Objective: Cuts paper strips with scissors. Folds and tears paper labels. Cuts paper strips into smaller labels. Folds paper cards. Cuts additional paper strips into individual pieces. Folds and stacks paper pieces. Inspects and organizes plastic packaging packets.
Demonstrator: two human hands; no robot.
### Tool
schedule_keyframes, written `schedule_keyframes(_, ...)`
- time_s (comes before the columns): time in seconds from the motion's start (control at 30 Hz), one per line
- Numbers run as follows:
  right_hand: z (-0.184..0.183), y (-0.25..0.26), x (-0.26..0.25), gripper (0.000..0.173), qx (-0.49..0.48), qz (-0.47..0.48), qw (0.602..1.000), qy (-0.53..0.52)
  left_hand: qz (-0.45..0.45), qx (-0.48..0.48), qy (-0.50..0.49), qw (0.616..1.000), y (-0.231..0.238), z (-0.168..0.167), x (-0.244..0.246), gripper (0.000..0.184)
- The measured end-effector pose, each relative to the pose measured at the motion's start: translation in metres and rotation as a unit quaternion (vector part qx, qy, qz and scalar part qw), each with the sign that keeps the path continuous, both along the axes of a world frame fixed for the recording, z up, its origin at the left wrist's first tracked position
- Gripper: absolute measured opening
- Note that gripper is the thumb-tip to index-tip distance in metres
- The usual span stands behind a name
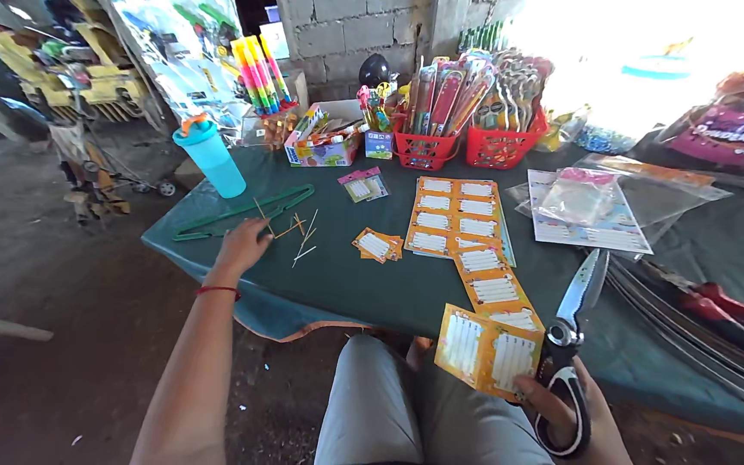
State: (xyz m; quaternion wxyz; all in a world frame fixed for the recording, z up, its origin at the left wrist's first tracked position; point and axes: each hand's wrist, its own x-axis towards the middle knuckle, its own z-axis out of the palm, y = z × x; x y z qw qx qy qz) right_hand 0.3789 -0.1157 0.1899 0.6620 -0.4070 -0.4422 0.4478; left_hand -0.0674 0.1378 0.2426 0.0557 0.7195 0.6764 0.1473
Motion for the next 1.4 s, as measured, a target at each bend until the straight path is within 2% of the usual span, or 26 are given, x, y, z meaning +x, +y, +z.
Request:
schedule_keyframes(0.07,0.000,0.000,-0.002,0.058,0.002,0.002,1.000,0.004,0.008,-0.023,0.026,0.999,-0.002,-0.001,0.014,0.038)
schedule_keyframes(0.37,0.003,-0.003,0.002,0.058,-0.006,-0.008,1.000,-0.022,0.078,0.022,0.031,0.996,-0.019,0.008,0.049,0.016)
schedule_keyframes(0.53,-0.001,-0.002,0.003,0.058,-0.012,-0.001,1.000,0.000,0.074,0.031,0.045,0.996,-0.017,0.004,0.048,0.015)
schedule_keyframes(0.93,0.001,-0.003,0.004,0.060,-0.013,-0.006,1.000,0.011,0.054,0.021,0.038,0.998,-0.006,-0.006,0.029,0.029)
schedule_keyframes(1.2,-0.003,-0.003,0.005,0.059,-0.011,-0.010,1.000,0.013,-0.003,0.005,0.006,1.000,-0.035,-0.012,0.053,0.034)
schedule_keyframes(1.4,-0.001,0.001,0.000,0.065,-0.005,-0.025,1.000,-0.009,-0.048,0.045,-0.004,0.998,-0.038,-0.014,0.057,0.028)
